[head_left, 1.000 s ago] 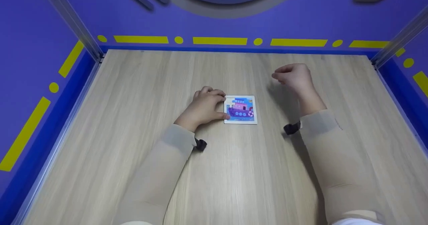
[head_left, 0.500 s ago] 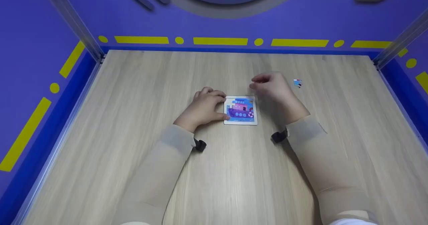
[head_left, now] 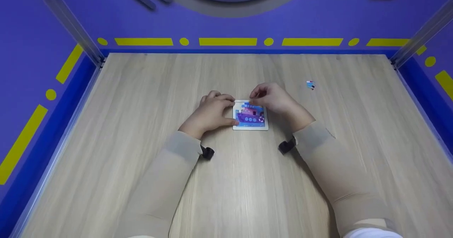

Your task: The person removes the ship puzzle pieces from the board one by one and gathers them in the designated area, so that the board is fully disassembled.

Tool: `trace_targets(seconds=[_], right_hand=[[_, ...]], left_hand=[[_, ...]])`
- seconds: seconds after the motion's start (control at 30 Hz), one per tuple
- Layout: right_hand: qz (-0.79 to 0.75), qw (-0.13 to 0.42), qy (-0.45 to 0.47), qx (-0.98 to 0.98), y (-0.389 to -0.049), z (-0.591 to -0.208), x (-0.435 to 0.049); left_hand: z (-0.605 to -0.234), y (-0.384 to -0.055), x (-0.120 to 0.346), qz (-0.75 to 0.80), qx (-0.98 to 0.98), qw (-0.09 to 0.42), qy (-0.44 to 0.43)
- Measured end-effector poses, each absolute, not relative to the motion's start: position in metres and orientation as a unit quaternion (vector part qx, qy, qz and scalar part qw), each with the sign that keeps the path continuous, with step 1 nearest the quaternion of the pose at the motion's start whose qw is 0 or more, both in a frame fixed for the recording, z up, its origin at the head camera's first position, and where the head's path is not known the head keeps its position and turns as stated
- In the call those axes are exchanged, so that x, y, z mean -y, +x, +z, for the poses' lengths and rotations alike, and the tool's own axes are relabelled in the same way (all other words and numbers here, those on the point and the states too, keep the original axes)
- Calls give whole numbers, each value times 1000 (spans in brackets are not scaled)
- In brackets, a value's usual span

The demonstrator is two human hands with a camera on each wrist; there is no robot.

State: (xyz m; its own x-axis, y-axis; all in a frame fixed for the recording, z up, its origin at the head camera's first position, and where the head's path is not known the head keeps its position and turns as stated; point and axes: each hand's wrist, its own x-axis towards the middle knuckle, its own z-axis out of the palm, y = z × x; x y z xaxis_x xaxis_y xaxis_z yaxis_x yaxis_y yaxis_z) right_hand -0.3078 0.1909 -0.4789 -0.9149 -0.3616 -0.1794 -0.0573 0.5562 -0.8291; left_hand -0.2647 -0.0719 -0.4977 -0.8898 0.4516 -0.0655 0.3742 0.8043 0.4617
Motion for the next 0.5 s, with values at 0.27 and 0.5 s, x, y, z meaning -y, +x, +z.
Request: trace_targets(seconds=[0.27, 0.5], right_hand=[[-411, 176, -162, -880, -304, -486, -181], [-368, 170, -186, -895, -301, -489, -178]], left_hand=[[-497, -264, 73, 224, -944, 87, 227], [-496, -264, 73, 223, -944, 87, 227]])
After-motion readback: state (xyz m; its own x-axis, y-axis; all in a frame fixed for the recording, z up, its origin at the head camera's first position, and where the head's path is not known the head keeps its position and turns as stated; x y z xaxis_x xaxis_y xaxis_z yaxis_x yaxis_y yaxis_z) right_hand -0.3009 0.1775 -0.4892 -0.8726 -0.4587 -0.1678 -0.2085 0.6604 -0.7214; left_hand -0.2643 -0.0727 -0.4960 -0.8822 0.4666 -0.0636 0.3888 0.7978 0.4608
